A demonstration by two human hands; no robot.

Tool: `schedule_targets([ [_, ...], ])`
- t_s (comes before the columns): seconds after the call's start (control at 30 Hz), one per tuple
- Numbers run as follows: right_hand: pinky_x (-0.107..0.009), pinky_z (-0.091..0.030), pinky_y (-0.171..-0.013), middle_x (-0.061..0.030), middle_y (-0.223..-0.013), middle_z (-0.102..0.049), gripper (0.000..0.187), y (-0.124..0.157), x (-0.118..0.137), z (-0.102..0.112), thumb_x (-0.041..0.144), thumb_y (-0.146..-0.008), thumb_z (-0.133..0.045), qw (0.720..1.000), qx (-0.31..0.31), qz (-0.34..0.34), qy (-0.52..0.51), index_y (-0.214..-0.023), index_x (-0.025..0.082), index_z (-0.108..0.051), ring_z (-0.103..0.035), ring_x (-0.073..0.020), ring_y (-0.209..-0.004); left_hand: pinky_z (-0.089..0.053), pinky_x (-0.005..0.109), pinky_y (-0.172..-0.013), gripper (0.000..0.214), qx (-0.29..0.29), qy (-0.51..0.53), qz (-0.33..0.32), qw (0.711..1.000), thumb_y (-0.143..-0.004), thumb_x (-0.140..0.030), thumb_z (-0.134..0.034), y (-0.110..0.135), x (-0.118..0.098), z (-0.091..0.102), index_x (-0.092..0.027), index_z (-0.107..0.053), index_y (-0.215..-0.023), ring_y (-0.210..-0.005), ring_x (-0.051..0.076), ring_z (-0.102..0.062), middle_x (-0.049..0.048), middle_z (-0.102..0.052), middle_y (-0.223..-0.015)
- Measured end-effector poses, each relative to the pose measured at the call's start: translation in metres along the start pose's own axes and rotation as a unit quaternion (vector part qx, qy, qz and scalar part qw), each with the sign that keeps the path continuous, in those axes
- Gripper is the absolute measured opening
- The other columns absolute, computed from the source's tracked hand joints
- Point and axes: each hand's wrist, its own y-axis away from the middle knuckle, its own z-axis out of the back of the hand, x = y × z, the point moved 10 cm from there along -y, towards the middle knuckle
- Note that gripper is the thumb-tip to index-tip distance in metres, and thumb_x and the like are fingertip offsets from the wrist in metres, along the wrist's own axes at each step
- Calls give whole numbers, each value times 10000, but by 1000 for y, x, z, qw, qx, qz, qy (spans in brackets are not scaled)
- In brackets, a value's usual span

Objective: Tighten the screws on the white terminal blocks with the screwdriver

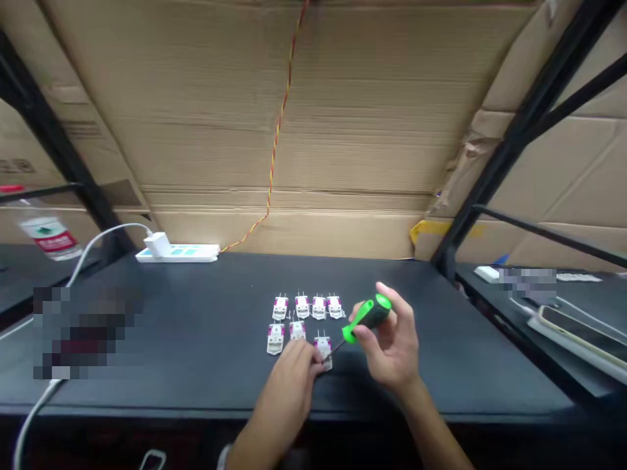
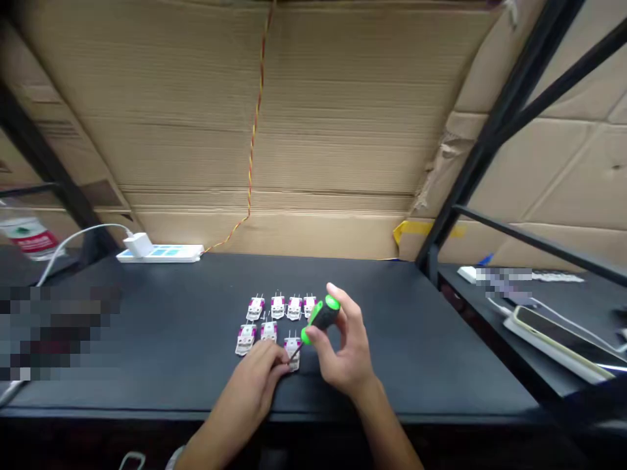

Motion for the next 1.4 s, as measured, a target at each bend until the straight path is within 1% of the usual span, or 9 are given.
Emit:
schedule_targets([
  [0.23,-316,-666,-667,-100,-1150,-699,569,-4,18,-7,311,-1005,-700,998,19,64,22,-1529,297,-477,-734,-178,-784,-567,344,-806,209,11,-8,1,1000,-1075,-162,-471,0,3,-2,-198,-637,-953,-875,236,-664,64,-685,-928],
  [0.47,-311,-667,-668,-90,-1148,-729,683,-12,32,-17,254,-918,-811,989,47,109,86,-1532,299,-516,-715,-167,-742,-596,356,-833,231,14,-19,4,1000,-1063,-127,-462,-1,4,-6,-200,-636,-929,-906,234,-677,65,-683,-959],
  [0.6,-372,-684,-849,-75,-1157,-748,730,-16,34,-29,158,-956,-737,991,72,110,29,-1600,316,-431,-772,-186,-875,-616,377,-930,241,9,-7,0,1000,-1030,-64,-445,-3,-3,-1,-198,-643,-1007,-1066,247,-707,106,-697,-1177],
  [0.83,-296,-676,-721,-58,-1214,-722,665,-21,33,-28,121,-914,-795,991,73,104,-48,-1490,350,-555,-773,-136,-753,-586,436,-1093,368,41,-3,-10,999,-990,-12,-430,-2,-13,0,-201,-664,-1203,-1278,274,-673,112,-698,-1402],
  [0.93,-344,-690,-758,-102,-1335,-692,536,-22,36,-28,168,-1018,-659,984,125,98,-76,-1510,354,-556,-794,-170,-847,-593,439,-1081,430,56,0,-22,998,-995,-22,-436,-4,-13,-3,-205,-656,-1317,-1259,273,-679,121,-667,-1477],
  [1.03,-384,-684,-788,-114,-1330,-703,503,-24,37,-28,162,-1060,-559,981,156,91,-74,-1524,358,-557,-779,-214,-979,-614,426,-1026,455,84,8,-25,996,-998,-41,-455,-7,-12,-7,-210,-652,-1372,-1166,269,-703,118,-719,-1397],
  [1.13,-389,-655,-813,-96,-1222,-714,516,-30,41,-24,144,-1011,-645,982,147,115,-44,-1483,347,-605,-736,-226,-1017,-607,394,-1025,410,89,35,-15,995,-993,-48,-471,-12,-9,-6,-205,-688,-1304,-1130,253,-711,104,-759,-1287],
  [1.3,-321,-612,-734,-61,-1091,-686,536,-37,54,-20,156,-894,-810,978,132,163,3,-1382,342,-692,-684,-203,-933,-612,328,-975,262,83,103,-7,991,-996,-68,-475,-14,-10,2,-199,-694,-935,-1077,218,-734,91,-763,-1237],
  [1.4,-409,-636,-876,-87,-1189,-710,488,-35,60,-23,176,-957,-723,975,164,152,4,-1413,342,-672,-724,-241,-1039,-611,322,-970,234,80,103,-10,991,-987,-78,-502,-13,-11,5,-205,-680,-905,-1083,225,-742,89,-773,-1210],
])
